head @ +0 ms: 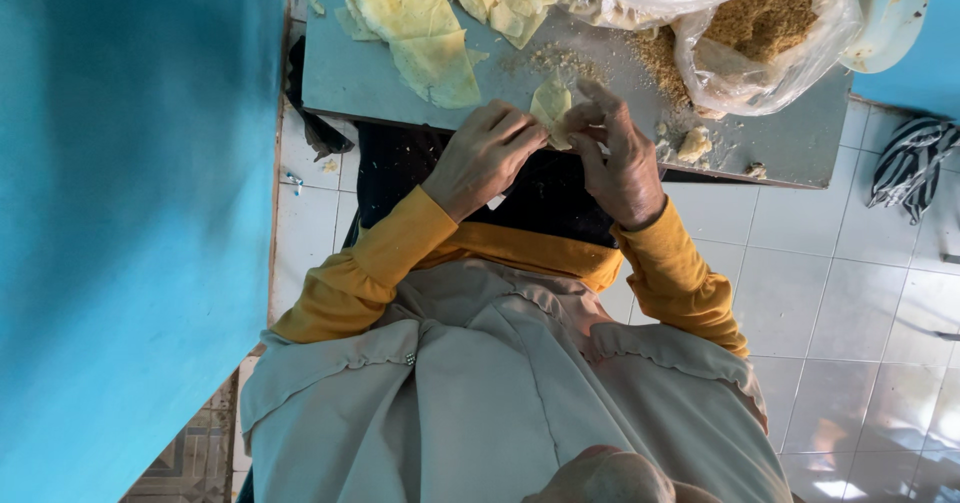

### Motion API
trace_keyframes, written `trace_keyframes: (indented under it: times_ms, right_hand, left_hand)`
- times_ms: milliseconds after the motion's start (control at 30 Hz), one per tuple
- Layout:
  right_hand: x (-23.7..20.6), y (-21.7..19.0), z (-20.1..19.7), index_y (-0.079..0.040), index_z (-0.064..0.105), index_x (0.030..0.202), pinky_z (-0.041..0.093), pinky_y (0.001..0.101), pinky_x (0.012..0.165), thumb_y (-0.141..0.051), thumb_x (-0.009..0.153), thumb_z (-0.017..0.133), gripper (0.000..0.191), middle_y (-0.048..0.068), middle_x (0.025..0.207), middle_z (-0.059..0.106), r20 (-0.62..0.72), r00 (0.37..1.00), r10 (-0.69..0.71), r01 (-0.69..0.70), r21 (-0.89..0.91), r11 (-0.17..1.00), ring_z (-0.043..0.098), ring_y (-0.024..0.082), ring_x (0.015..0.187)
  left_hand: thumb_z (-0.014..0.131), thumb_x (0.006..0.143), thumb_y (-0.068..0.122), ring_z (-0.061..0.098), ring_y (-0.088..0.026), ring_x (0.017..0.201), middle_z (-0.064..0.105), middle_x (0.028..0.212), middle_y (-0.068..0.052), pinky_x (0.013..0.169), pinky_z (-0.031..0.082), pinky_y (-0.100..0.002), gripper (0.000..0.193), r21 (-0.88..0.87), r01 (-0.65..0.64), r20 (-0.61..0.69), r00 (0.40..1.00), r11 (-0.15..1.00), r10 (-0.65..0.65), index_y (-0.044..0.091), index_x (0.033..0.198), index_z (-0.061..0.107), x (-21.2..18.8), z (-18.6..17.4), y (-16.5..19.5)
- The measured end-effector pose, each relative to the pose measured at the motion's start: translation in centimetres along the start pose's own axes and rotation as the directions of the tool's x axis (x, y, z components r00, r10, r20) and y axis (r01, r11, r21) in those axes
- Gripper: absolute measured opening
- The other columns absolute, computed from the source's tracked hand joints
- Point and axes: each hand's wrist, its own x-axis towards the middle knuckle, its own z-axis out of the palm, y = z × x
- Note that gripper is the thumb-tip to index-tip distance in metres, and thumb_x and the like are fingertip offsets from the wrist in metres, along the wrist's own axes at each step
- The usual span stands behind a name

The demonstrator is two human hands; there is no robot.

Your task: The person sits at a table and wraps pieces of dough filling inside thin pastry wrappers, folding and rolling each piece by hand, and places the finished rolls into a plastic bag on the table. They repeat this wrapping cycle continuously throughout the episode.

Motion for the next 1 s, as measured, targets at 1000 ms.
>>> trace_keyframes:
  times_ms: [1000]
  right_hand:
    - [4.5,4.0,-1.8,-0.005,0.031,0.158,0.062,0.0365,0.077,0.009,0.096,0.074,0.077,0.013,0.096,0.072,0.294,0.948,-0.12,0.117,0.027,0.993,0.073,0.021,0.084]
  left_hand:
    - [0.078,0.09,0.015,0.062,-0.028,0.089,0.067,0.086,-0.011,0.084,0.054,-0.043,0.014,-0.028,0.228,0.293,0.933,0.973,-0.21,0.002,0.09,0.073,3.7,2.6,-2.8]
